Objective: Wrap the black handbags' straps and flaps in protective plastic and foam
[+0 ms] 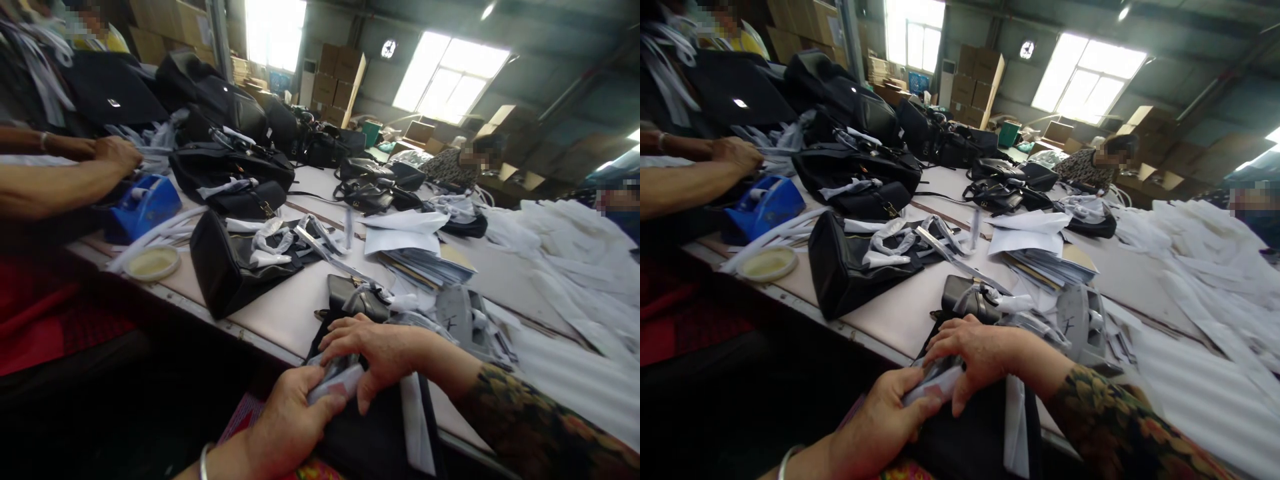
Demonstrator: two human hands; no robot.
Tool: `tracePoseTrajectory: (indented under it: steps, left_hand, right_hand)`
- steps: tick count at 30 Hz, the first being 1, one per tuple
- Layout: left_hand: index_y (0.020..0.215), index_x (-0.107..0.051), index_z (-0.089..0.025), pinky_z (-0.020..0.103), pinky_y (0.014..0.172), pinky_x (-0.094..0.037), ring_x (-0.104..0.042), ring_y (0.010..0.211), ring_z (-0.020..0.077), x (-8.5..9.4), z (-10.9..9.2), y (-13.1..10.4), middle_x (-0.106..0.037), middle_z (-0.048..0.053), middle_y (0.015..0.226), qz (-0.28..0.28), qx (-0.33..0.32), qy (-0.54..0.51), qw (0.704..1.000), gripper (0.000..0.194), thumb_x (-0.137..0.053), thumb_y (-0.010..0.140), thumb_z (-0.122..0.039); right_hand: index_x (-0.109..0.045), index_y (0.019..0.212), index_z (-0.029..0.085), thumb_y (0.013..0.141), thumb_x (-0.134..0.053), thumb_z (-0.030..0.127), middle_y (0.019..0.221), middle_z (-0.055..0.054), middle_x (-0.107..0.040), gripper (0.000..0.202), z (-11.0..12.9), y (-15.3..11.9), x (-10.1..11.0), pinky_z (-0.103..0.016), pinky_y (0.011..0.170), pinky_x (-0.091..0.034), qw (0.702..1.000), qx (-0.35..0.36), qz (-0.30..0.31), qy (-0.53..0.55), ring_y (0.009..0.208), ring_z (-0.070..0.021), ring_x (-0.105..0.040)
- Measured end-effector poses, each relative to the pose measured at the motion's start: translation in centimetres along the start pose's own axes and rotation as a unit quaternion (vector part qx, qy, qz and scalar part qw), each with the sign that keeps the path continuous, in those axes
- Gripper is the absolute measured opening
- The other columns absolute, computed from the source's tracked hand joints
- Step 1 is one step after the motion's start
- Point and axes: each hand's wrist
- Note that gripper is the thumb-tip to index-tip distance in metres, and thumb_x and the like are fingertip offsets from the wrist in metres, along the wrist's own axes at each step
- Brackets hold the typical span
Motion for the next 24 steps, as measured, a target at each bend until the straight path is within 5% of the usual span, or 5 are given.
tracePoseTrajectory:
  steps: [7,13,21,24]
  left_hand:
    - [0.083,-0.073,-0.018,0.023,0.055,-0.039,-0.057,0.067,0.0159,-0.3,0.5,0.4,-0.065,0.001,0.074,-0.013,-0.03,0.026,0.999,0.023,-0.064,0.089,-0.038]
    - [0.095,-0.076,-0.018,0.027,0.072,-0.049,-0.066,0.082,0.0223,-0.6,1.1,1.0,-0.075,0.005,0.09,-0.035,-0.035,0.012,0.999,0.02,-0.066,0.088,-0.034]
    - [0.091,-0.079,-0.017,0.028,0.076,-0.053,-0.066,0.079,0.0223,-0.6,0.7,1.0,-0.073,0.006,0.083,-0.042,-0.054,-0.026,0.997,0.028,-0.066,0.087,-0.042]
    - [0.091,-0.08,-0.018,0.028,0.075,-0.053,-0.066,0.079,0.0226,-0.5,0.6,0.9,-0.074,0.007,0.084,-0.04,-0.054,-0.039,0.997,0.029,-0.067,0.086,-0.043]
  right_hand:
    - [-0.071,0.115,0.026,0.072,-0.085,0.05,0.115,-0.006,-0.071,0.051,-0.9,-0.7,-1.4,-0.043,0.099,-0.039,0.999,-0.024,-0.047,0.004,0.115,-0.0282,-0.058]
    - [-0.073,0.097,0.014,0.08,-0.08,0.034,0.088,-0.007,-0.068,0.028,-0.4,-0.8,-4.2,-0.035,0.082,-0.043,0.991,-0.03,-0.128,-0.03,0.085,-0.0212,-0.058]
    - [-0.071,0.086,0.015,0.082,-0.077,0.033,0.079,-0.004,-0.064,0.019,-0.1,-0.9,-5.9,-0.033,0.074,-0.041,0.984,-0.04,-0.172,-0.025,0.078,-0.0196,-0.053]
    - [-0.074,0.094,0.017,0.083,-0.077,0.039,0.093,-0.007,-0.065,0.025,0.3,-1.2,-5.1,-0.034,0.081,-0.046,0.987,-0.039,-0.156,0.004,0.088,-0.0212,-0.057]
Point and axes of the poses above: each hand's wrist, its own y-axis towards the middle knuckle, its own x-axis out of the back of the hand, z = x × y
